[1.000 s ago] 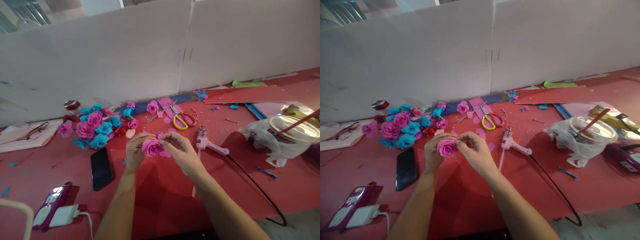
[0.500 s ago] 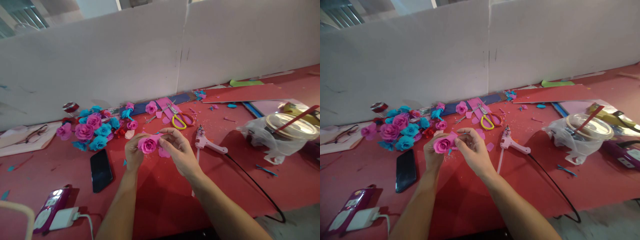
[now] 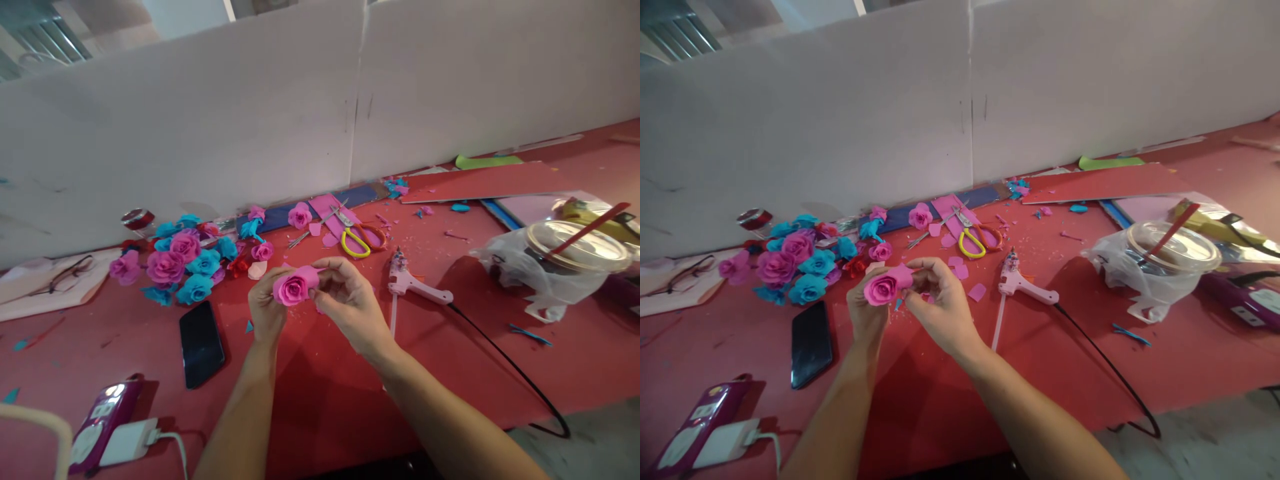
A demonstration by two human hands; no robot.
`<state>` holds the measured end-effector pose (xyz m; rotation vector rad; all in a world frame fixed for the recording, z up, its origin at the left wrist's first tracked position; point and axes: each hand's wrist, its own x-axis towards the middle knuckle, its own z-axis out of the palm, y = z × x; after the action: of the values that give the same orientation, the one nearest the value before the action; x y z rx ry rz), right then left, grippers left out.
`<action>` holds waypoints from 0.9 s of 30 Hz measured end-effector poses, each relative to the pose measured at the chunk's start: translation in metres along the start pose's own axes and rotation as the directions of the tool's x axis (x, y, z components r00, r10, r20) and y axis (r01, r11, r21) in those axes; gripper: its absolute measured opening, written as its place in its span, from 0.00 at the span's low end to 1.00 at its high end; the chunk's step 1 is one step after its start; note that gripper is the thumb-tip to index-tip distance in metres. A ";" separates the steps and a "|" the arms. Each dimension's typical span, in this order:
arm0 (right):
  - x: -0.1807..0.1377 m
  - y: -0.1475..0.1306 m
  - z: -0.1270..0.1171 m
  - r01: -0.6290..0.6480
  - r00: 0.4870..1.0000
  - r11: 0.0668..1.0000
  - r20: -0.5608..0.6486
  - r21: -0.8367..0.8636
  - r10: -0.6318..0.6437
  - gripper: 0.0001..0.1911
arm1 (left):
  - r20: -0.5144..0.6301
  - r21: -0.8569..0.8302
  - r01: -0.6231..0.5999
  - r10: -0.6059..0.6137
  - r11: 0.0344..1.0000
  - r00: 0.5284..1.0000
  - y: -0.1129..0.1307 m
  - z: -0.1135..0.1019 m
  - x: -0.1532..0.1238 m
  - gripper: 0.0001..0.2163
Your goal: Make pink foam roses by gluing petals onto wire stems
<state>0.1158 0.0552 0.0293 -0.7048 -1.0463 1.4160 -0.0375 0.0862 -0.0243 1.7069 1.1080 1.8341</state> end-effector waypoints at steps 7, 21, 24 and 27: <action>0.001 0.000 -0.001 -0.018 0.999 1.000 -0.028 0.022 0.019 0.15 | -0.077 -0.068 0.162 -0.167 0.984 0.983 0.000 0.009 -0.005 0.04; 0.005 0.001 0.001 0.011 0.993 0.997 -0.116 0.079 -0.001 0.14 | -0.081 -0.138 0.236 -0.248 0.962 0.965 -0.004 0.020 -0.012 0.05; 0.004 0.000 0.002 0.024 0.991 0.997 -0.130 0.080 -0.013 0.13 | -0.107 -0.129 0.248 -0.262 0.960 0.959 -0.006 0.021 -0.013 0.07; 0.003 0.000 0.004 0.035 0.988 0.996 -0.152 0.086 -0.022 0.12 | -0.142 -0.158 0.266 -0.289 0.951 0.947 -0.002 0.024 -0.012 0.06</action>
<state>0.1120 0.0576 0.0311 -0.7180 -0.8673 1.3539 -0.0132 0.0850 -0.0355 1.2688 1.1895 1.8454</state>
